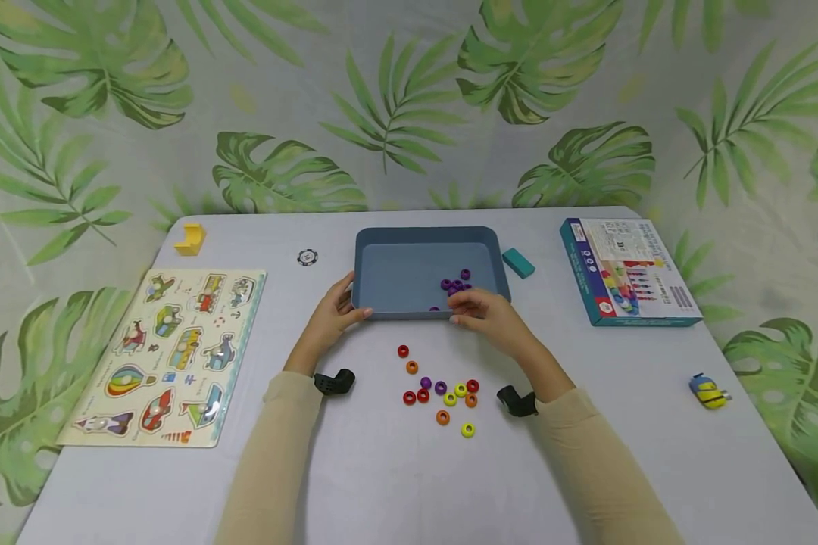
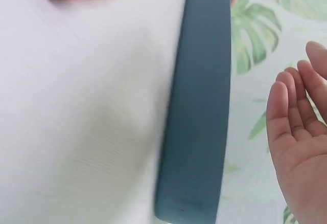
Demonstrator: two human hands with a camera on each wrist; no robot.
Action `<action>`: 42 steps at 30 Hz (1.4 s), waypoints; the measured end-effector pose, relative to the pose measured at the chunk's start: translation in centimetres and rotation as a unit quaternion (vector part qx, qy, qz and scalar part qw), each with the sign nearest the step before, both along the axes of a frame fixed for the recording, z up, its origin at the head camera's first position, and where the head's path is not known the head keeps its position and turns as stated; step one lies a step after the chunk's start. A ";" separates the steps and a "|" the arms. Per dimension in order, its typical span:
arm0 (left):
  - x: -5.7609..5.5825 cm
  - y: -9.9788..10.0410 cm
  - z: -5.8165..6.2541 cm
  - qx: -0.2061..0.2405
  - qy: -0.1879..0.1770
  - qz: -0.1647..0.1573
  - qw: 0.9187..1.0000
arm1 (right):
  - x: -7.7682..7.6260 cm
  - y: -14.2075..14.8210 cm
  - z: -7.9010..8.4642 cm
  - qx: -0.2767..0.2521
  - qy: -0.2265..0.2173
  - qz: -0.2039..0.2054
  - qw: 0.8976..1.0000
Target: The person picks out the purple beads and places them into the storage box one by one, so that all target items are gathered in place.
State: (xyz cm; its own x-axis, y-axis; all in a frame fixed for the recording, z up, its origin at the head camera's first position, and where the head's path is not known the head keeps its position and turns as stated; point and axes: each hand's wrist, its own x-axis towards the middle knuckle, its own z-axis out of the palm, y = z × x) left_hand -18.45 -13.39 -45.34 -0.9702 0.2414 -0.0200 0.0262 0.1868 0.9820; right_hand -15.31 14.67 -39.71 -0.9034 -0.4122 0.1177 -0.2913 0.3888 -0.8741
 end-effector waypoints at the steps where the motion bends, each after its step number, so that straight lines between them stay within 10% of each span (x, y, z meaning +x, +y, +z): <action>1: 0.0 0.0 0.0 -0.001 0.001 -0.001 1.000 | 0.7 0.0 -0.2 0.000 -0.006 0.002 1.000; 9: -0.1 -0.1 -0.1 0.001 0.002 -0.003 1.000 | 4.4 -0.6 -2.7 0.028 -0.064 0.069 0.995; 17: -0.1 0.1 0.0 0.002 0.003 -0.001 1.000 | 5.0 0.0 -6.8 0.069 -0.063 0.094 0.991; 29: 0.0 0.1 0.1 0.005 -0.003 0.000 1.000 | 5.4 -1.0 -6.4 0.115 -0.045 0.062 0.990; 35: 0.0 0.1 0.0 0.005 -0.001 0.001 1.000 | 4.4 -0.8 -5.0 0.078 -0.018 0.025 0.997; 42: 0.0 0.0 -0.2 0.014 -0.004 -0.002 1.000 | -0.3 -0.4 -3.4 -0.003 0.059 -0.026 0.998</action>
State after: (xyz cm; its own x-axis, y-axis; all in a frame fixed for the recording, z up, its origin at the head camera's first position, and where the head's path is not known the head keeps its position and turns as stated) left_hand -18.49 -13.43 -45.55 -0.9688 0.2467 -0.0218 0.0185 0.1596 0.9870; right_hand -15.56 14.32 -43.09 -0.9032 -0.3644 0.2267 -0.3717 0.4000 -0.8378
